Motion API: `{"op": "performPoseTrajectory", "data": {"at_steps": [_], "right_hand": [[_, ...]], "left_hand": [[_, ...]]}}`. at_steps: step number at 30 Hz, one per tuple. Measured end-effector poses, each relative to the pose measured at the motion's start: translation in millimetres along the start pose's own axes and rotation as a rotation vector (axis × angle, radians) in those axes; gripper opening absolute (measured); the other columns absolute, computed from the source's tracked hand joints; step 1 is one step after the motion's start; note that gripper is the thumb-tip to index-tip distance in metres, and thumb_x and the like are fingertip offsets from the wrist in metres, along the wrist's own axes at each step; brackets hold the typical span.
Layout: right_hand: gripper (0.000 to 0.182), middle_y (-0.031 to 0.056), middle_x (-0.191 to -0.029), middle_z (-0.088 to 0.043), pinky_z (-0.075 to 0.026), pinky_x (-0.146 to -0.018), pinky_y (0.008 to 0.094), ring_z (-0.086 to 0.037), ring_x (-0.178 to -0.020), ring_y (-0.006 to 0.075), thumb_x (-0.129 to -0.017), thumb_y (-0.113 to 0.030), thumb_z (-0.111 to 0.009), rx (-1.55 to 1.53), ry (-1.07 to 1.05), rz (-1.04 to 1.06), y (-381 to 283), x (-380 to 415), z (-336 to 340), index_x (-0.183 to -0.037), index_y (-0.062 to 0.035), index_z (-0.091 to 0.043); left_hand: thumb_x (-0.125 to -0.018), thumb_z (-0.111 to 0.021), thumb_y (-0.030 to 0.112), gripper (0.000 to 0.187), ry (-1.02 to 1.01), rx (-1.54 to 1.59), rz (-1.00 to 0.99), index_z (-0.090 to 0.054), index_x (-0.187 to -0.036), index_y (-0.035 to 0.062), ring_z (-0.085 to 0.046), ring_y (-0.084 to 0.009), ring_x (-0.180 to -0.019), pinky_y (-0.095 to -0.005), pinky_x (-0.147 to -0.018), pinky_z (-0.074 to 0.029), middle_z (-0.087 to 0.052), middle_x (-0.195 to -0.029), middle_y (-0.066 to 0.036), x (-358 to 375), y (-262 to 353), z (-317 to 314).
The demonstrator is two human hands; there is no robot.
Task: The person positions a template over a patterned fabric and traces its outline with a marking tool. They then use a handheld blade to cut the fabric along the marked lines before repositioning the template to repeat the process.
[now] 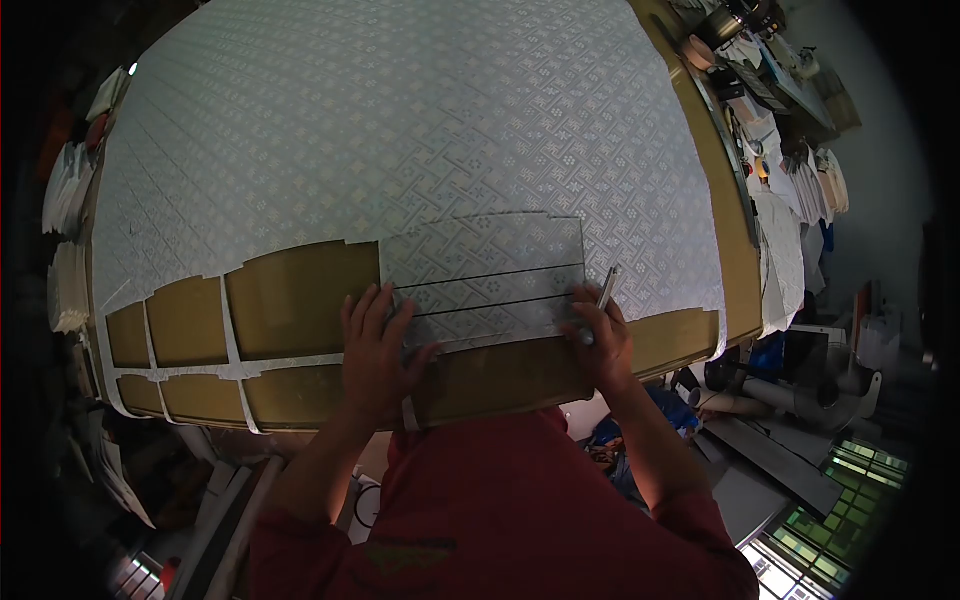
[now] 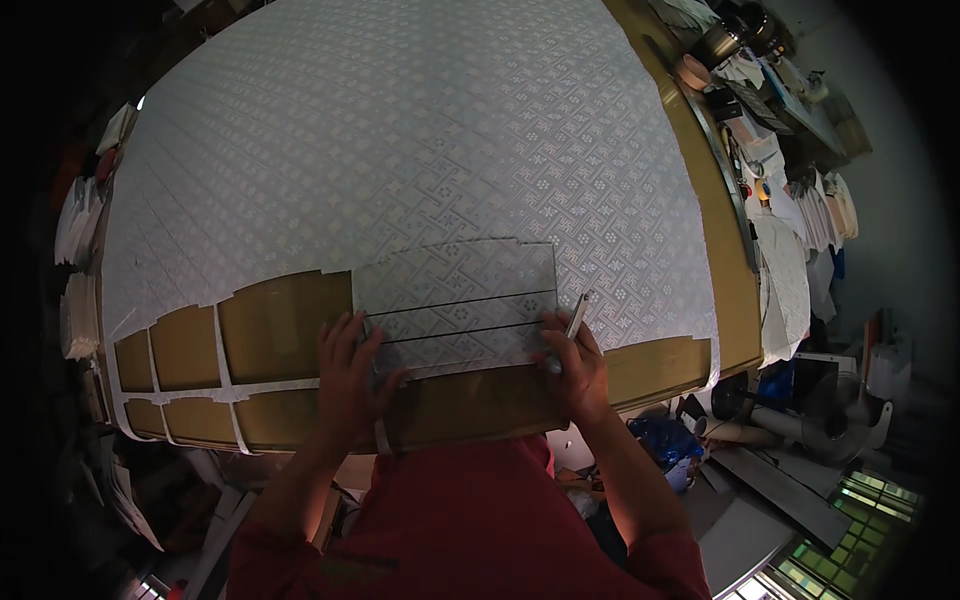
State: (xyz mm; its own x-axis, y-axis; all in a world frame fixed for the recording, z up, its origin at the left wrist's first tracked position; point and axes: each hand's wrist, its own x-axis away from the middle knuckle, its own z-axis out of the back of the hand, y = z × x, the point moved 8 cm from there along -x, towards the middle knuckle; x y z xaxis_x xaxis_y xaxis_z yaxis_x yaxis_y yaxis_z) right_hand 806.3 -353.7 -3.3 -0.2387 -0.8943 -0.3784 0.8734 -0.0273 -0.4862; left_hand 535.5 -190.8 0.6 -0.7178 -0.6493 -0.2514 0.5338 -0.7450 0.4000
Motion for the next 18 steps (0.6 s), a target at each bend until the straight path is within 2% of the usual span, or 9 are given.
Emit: {"op": "performPoseTrajectory", "data": {"at_steps": [5,9,11,18], "right_hand": [[0.052,0.0214,-0.131,-0.070,-0.056,-0.100,0.0493,-0.066,-0.121,0.0446,-0.078,-0.002,-0.084,-0.035,0.020,0.005,1.1,1.2,0.2,-0.122,-0.0060,-0.057],[0.053,0.0213,-0.131,-0.070,-0.055,-0.101,0.0502,-0.066,-0.120,0.0450,-0.078,-0.003,-0.084,-0.020,0.021,0.018,-1.0,0.1,0.5,-0.123,-0.0059,-0.056],[0.046,0.0207,-0.129,-0.071,-0.055,-0.101,0.0497,-0.066,-0.123,0.0430,-0.082,-0.007,-0.085,0.000,0.025,0.017,-1.1,0.4,0.8,-0.120,-0.0051,-0.059],[0.049,0.0200,-0.130,-0.071,-0.054,-0.103,0.0492,-0.066,-0.123,0.0432,-0.080,-0.005,-0.084,0.002,0.038,0.009,2.8,3.0,0.3,-0.122,-0.0055,-0.059]], "left_hand": [[-0.082,-0.085,0.039,0.064,0.002,0.009,0.010,-0.063,-0.133,0.0073,-0.046,-0.0439,-0.140,-0.0643,-0.118,-0.031,-0.050,-0.151,-0.021,-0.5,-0.4,0.7],[-0.082,-0.085,0.038,0.063,0.012,0.007,0.005,-0.063,-0.133,0.0069,-0.046,-0.0439,-0.140,-0.0643,-0.118,-0.030,-0.050,-0.151,-0.022,-0.8,0.3,1.2],[-0.083,-0.085,0.038,0.063,0.010,0.008,0.003,-0.063,-0.133,0.0065,-0.046,-0.0439,-0.141,-0.0643,-0.118,-0.031,-0.050,-0.151,-0.022,-0.7,-0.1,0.7],[-0.084,-0.084,0.038,0.063,-0.004,-0.013,-0.009,-0.062,-0.134,0.0057,-0.045,-0.0435,-0.141,-0.0641,-0.119,-0.031,-0.050,-0.151,-0.022,-0.6,0.8,-0.9]]}}
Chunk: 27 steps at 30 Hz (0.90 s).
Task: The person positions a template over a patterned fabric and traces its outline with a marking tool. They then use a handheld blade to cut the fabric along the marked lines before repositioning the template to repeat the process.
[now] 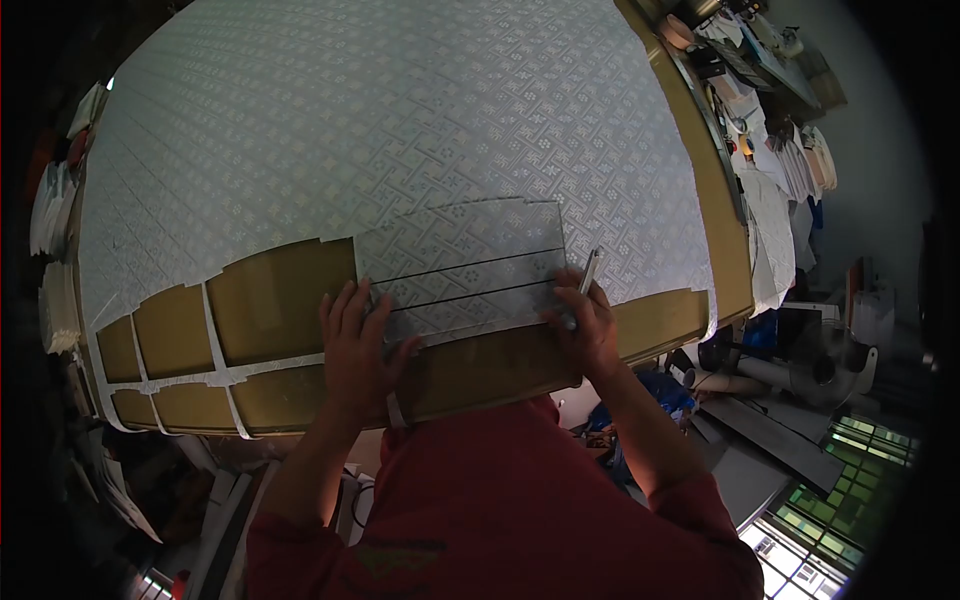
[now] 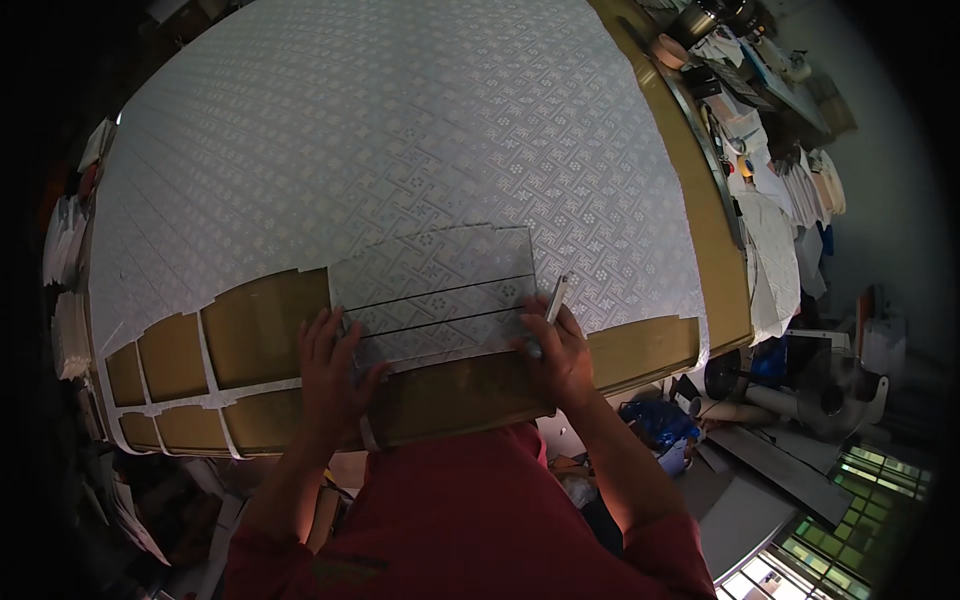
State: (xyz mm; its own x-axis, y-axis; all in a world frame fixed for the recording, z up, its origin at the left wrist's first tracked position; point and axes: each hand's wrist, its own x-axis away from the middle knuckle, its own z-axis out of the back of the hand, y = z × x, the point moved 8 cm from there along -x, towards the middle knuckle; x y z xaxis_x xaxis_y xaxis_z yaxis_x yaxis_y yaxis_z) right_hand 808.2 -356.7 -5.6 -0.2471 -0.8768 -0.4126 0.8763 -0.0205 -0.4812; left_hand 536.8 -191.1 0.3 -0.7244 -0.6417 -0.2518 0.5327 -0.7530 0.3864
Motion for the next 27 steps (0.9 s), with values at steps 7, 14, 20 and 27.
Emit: {"op": "performPoseTrajectory", "data": {"at_steps": [7,14,20,27], "right_hand": [[0.047,0.0191,-0.131,-0.071,-0.055,-0.104,0.0481,-0.065,-0.126,0.0417,-0.081,-0.006,-0.084,-0.013,-0.027,-0.019,-0.8,-1.5,0.6,-0.121,-0.0061,-0.060],[0.049,0.0198,-0.132,-0.070,-0.055,-0.103,0.0482,-0.065,-0.126,0.0428,-0.081,-0.005,-0.084,-0.014,-0.049,-0.034,-1.2,-1.6,-0.5,-0.122,-0.0062,-0.058],[0.046,0.0192,-0.131,-0.071,-0.055,-0.103,0.0475,-0.065,-0.124,0.0413,-0.079,-0.007,-0.084,-0.031,-0.034,-0.037,1.4,-1.1,-1.0,-0.119,-0.0058,-0.061],[0.047,0.0204,-0.128,-0.072,-0.055,-0.102,0.0486,-0.066,-0.122,0.0431,-0.078,-0.005,-0.085,-0.029,-0.036,-0.021,-0.9,-4.0,-1.6,-0.118,-0.0043,-0.060]], "left_hand": [[-0.085,-0.083,0.037,0.064,0.007,-0.009,-0.016,-0.060,-0.136,0.0056,-0.045,-0.0435,-0.142,-0.0639,-0.119,-0.030,-0.049,-0.152,-0.023,0.8,0.3,-2.1],[-0.085,-0.083,0.037,0.064,0.002,-0.018,-0.012,-0.060,-0.136,0.0055,-0.044,-0.0432,-0.142,-0.0639,-0.119,-0.030,-0.048,-0.153,-0.023,1.1,0.8,-2.0],[-0.084,-0.084,0.038,0.063,-0.005,-0.019,0.011,-0.062,-0.134,0.0056,-0.045,-0.0432,-0.142,-0.0638,-0.119,-0.030,-0.049,-0.152,-0.022,-0.3,0.9,-0.7],[-0.084,-0.084,0.039,0.062,0.019,-0.004,0.003,-0.063,-0.131,0.0052,-0.046,-0.0430,-0.139,-0.0633,-0.118,-0.032,-0.051,-0.148,-0.021,-1.0,1.1,1.6]]}}
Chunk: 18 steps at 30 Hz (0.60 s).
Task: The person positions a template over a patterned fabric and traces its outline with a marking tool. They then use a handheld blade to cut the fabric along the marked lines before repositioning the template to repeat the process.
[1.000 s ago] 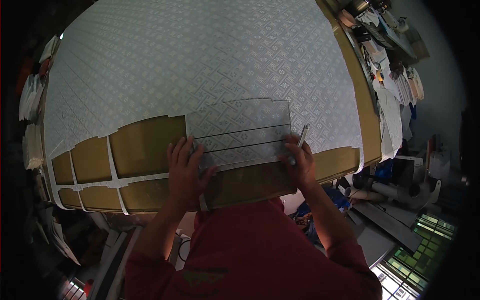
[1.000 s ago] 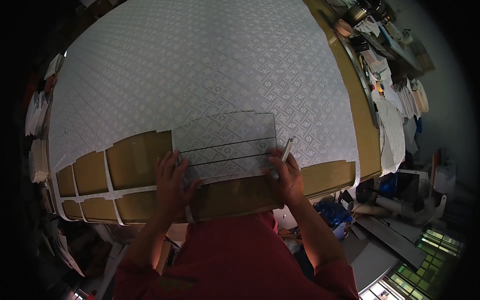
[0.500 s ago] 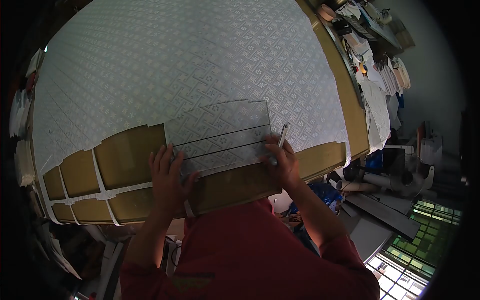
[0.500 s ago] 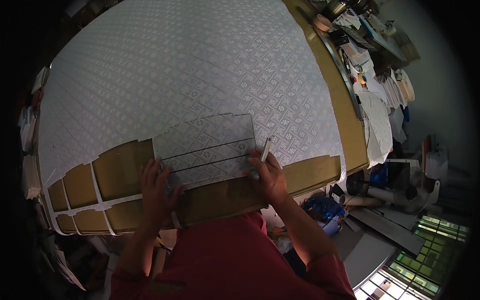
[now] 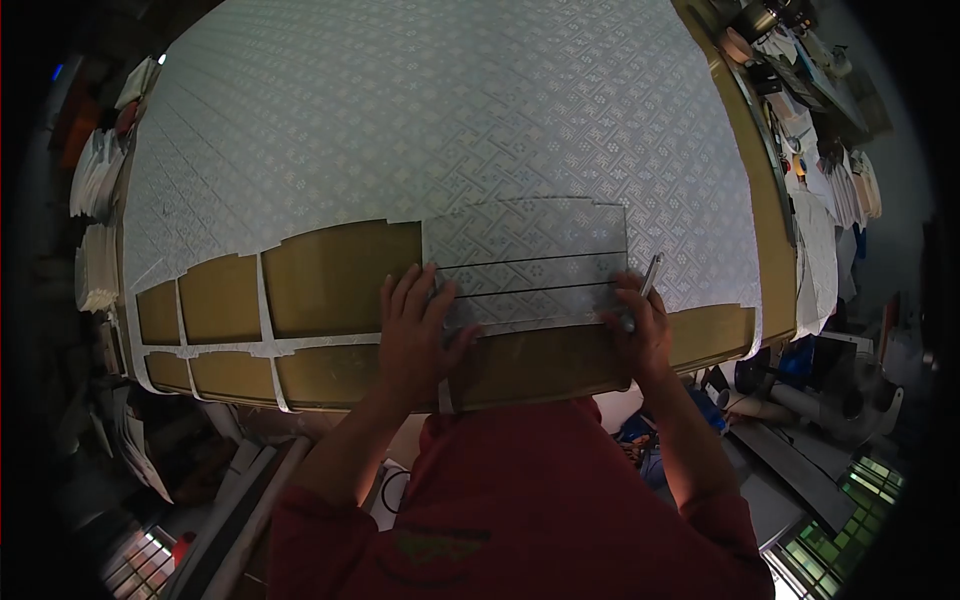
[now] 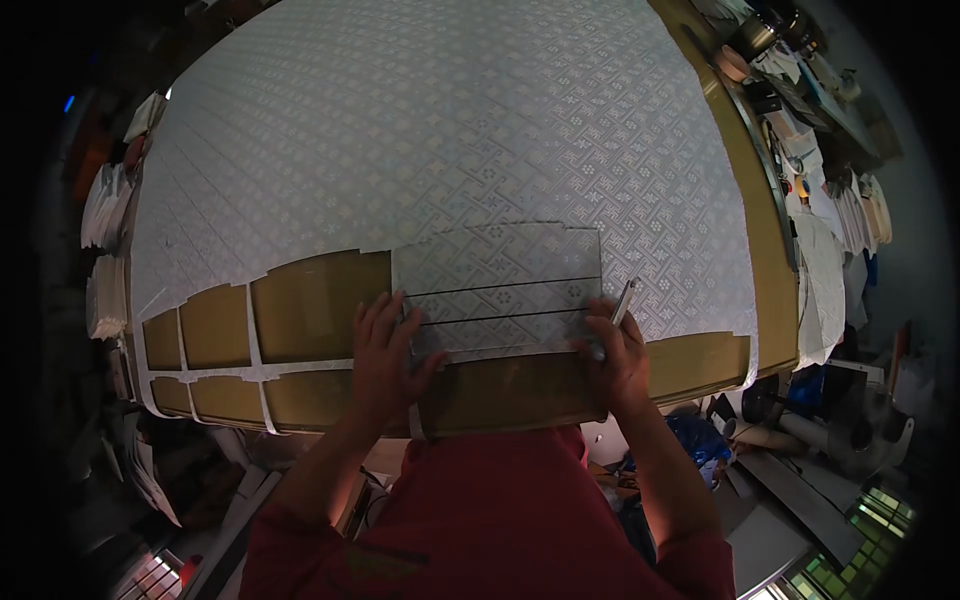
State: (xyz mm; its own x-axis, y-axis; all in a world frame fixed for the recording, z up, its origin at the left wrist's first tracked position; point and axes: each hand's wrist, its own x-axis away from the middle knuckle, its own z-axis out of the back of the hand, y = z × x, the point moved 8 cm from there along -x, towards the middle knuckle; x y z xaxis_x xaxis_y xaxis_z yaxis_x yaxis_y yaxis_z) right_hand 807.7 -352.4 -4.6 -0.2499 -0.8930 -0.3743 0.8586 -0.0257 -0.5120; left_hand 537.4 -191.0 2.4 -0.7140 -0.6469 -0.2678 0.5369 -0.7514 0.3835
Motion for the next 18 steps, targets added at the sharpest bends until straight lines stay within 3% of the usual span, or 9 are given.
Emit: {"op": "performPoseTrajectory", "data": {"at_steps": [18], "right_hand": [[0.043,0.0207,-0.129,-0.071,-0.055,-0.100,0.0494,-0.067,-0.119,0.0444,-0.080,-0.006,-0.083,0.032,0.015,0.017,-2.1,0.3,1.6,-0.116,-0.0035,-0.060]], "left_hand": [[-0.086,-0.082,0.042,0.062,0.024,-0.024,-0.017,-0.063,-0.132,0.0047,-0.046,-0.0442,-0.140,-0.0636,-0.119,-0.031,-0.051,-0.149,-0.023,2.9,0.4,-2.1]]}}
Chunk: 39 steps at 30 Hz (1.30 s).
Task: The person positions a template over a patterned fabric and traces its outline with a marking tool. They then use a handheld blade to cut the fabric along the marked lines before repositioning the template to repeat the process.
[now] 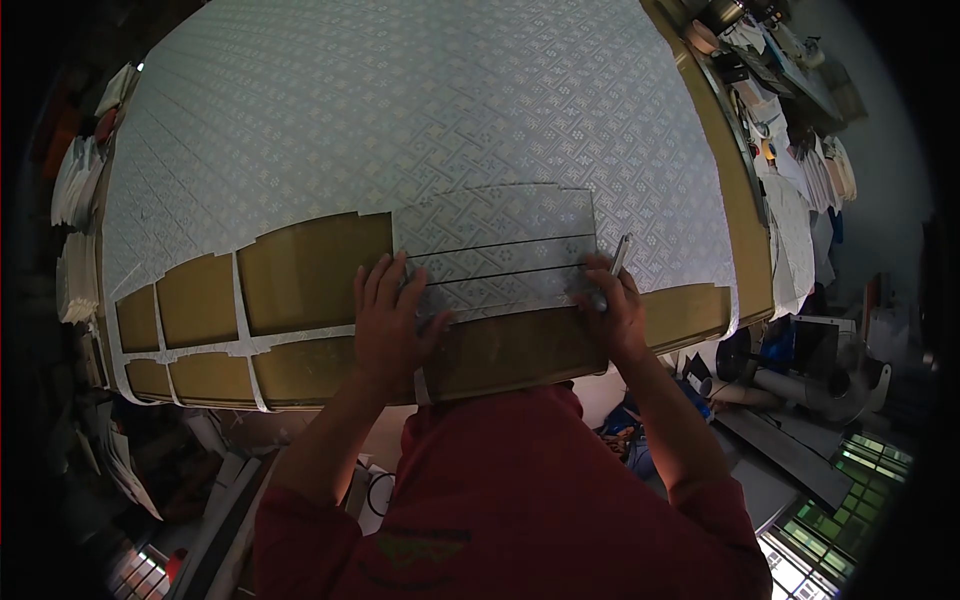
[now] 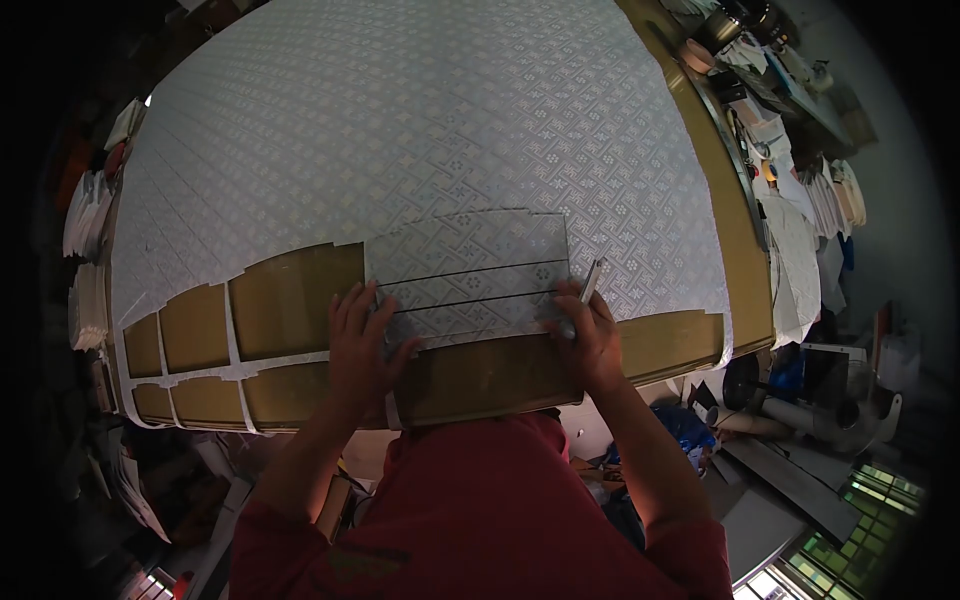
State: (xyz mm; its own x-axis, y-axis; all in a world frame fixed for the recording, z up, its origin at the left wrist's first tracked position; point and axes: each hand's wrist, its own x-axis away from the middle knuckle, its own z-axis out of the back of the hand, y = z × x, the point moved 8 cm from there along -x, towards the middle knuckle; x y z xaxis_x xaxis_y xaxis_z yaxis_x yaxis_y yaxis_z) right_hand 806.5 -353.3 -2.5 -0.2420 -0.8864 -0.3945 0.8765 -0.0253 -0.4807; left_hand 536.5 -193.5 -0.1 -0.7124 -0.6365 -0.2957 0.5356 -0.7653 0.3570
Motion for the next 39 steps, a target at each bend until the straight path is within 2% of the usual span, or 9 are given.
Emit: {"op": "performPoseTrajectory", "data": {"at_steps": [18,21,23,34,39], "right_hand": [[0.045,0.0204,-0.129,-0.070,-0.056,-0.094,0.0488,-0.069,-0.111,0.0434,-0.082,-0.006,-0.083,-0.074,0.019,-0.022,-0.7,-0.3,2.4,-0.120,-0.0047,-0.059],[0.045,0.0198,-0.128,-0.071,-0.056,-0.095,0.0489,-0.069,-0.112,0.0428,-0.083,-0.006,-0.083,-0.053,0.008,-0.012,-0.5,0.7,1.8,-0.121,-0.0052,-0.059],[0.045,0.0200,-0.130,-0.070,-0.055,-0.100,0.0495,-0.066,-0.121,0.0429,-0.081,-0.005,-0.084,-0.046,-0.001,-0.050,3.0,2.5,-0.7,-0.119,-0.0050,-0.060],[0.047,0.0192,-0.130,-0.071,-0.055,-0.100,0.0486,-0.067,-0.120,0.0419,-0.082,-0.006,-0.084,-0.032,-0.007,-0.018,-1.5,-0.4,2.0,-0.121,-0.0054,-0.058],[0.046,0.0191,-0.129,-0.071,-0.055,-0.100,0.0480,-0.067,-0.119,0.0413,-0.082,-0.008,-0.084,-0.028,-0.004,-0.036,1.5,-0.2,1.7,-0.119,-0.0051,-0.059]], "left_hand": [[-0.086,-0.081,0.043,0.062,0.010,0.010,-0.003,-0.063,-0.133,0.0060,-0.046,-0.0444,-0.140,-0.0644,-0.118,-0.031,-0.051,-0.150,-0.023,2.1,-0.6,0.3],[-0.086,-0.080,0.044,0.062,0.012,0.013,0.001,-0.064,-0.133,0.0059,-0.046,-0.0441,-0.140,-0.0646,-0.118,-0.031,-0.051,-0.149,-0.023,2.1,-1.1,-0.2],[-0.087,-0.080,0.044,0.062,0.016,0.007,0.010,-0.064,-0.132,0.0057,-0.046,-0.0441,-0.140,-0.0645,-0.118,-0.031,-0.052,-0.149,-0.023,2.1,-1.3,-0.1],[-0.089,-0.078,0.045,0.060,0.017,0.016,0.002,-0.065,-0.132,0.0049,-0.047,-0.0429,-0.139,-0.0644,-0.117,-0.032,-0.052,-0.147,-0.023,1.1,0.4,2.8],[-0.091,-0.076,0.036,0.050,-0.063,-0.037,-0.036,-0.066,-0.130,0.0060,-0.049,-0.0414,-0.136,-0.0618,-0.116,-0.034,-0.054,-0.144,-0.023,-2.6,-2.9,0.8]]}}
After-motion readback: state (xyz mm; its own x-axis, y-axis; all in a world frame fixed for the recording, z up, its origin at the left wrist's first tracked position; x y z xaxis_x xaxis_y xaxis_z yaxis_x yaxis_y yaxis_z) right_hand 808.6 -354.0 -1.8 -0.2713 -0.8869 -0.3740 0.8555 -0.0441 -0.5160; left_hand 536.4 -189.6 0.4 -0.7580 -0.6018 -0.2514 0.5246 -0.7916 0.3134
